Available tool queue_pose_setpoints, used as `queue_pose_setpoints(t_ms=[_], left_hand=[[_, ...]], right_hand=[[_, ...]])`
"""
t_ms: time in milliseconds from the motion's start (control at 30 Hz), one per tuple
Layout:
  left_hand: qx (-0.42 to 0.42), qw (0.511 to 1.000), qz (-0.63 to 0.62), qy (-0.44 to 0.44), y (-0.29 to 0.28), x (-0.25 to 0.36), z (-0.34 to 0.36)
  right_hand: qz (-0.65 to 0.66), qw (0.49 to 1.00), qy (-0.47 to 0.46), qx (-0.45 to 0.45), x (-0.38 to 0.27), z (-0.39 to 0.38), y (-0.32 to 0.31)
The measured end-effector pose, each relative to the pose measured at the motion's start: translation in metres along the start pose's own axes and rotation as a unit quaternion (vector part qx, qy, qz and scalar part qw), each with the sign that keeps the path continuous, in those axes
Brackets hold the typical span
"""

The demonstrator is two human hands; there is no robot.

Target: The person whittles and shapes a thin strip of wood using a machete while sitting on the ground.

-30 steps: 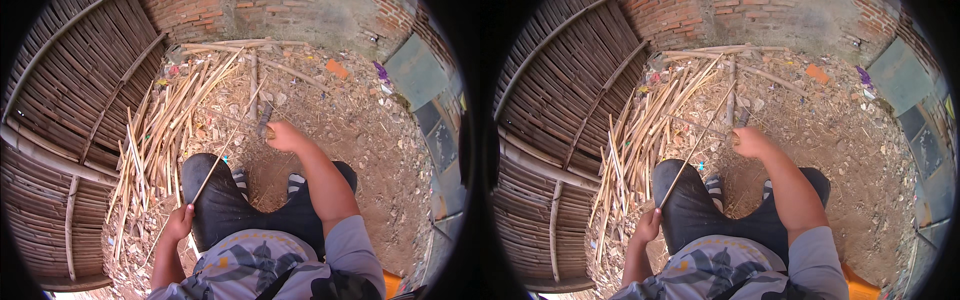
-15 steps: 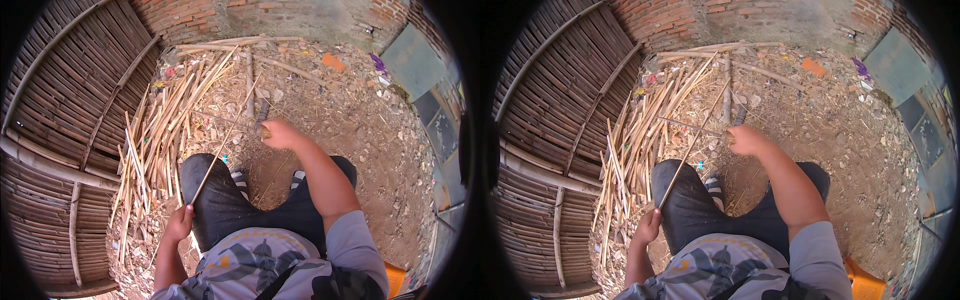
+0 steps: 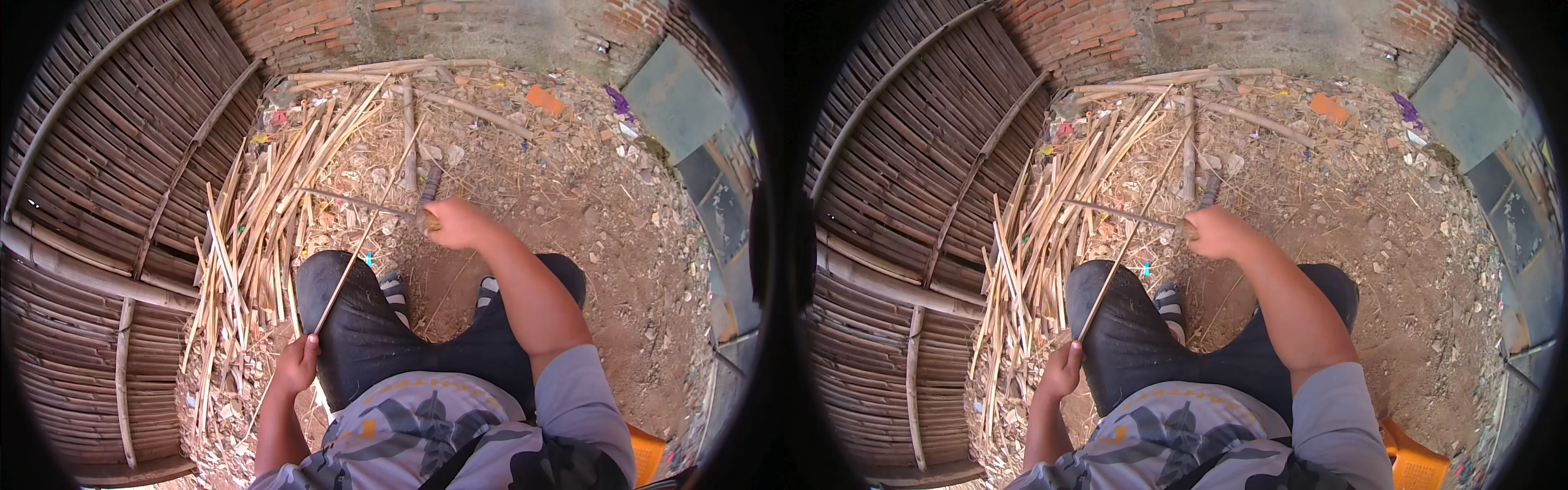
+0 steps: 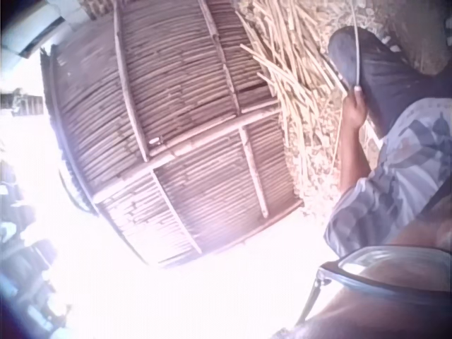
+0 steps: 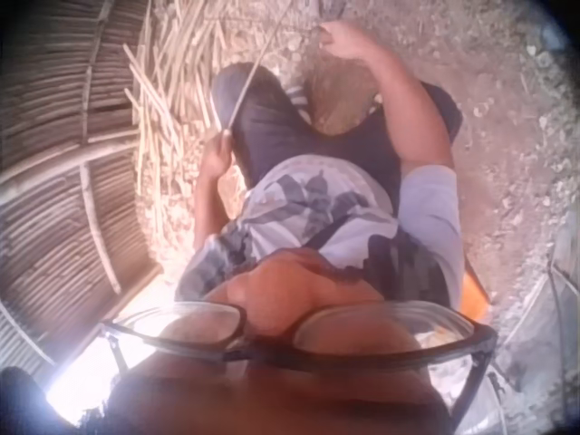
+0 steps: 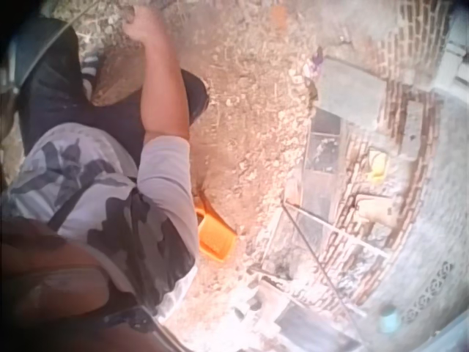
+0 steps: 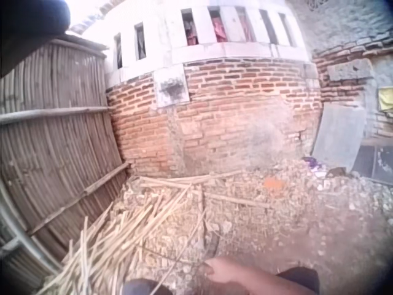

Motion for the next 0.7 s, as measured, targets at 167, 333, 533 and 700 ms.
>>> queue_pose_setpoints(t_ms=[167,333,533,700], left_hand=[[-0.029,0.999,-0.017,-0.025,0.004,-0.004,-0.005],[-0.023,0.999,-0.012,-0.019,0.002,0.001,-0.003],[-0.039,0.999,-0.005,-0.031,0.003,-0.004,-0.002],[-0.031,0.999,-0.014,-0.026,0.0,0.0,-0.005]], right_hand=[[-0.081,0.988,-0.08,-0.102,-0.069,-0.017,0.04],[0.004,0.996,-0.035,-0.078,-0.02,-0.005,0.018],[0.016,0.993,0.117,-0.008,-0.011,-0.006,-0.011],[-0.088,0.985,-0.073,-0.128,-0.074,-0.017,0.046]])
Point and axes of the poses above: each hand's wrist, its own z-axis towards the middle knuckle, its own y-axis out of the palm, x = y × z, the point moved 9 cm from there along z, towards the middle knuckle, and after that the axes turned 13 degrees about z, right-handed, at the moved point
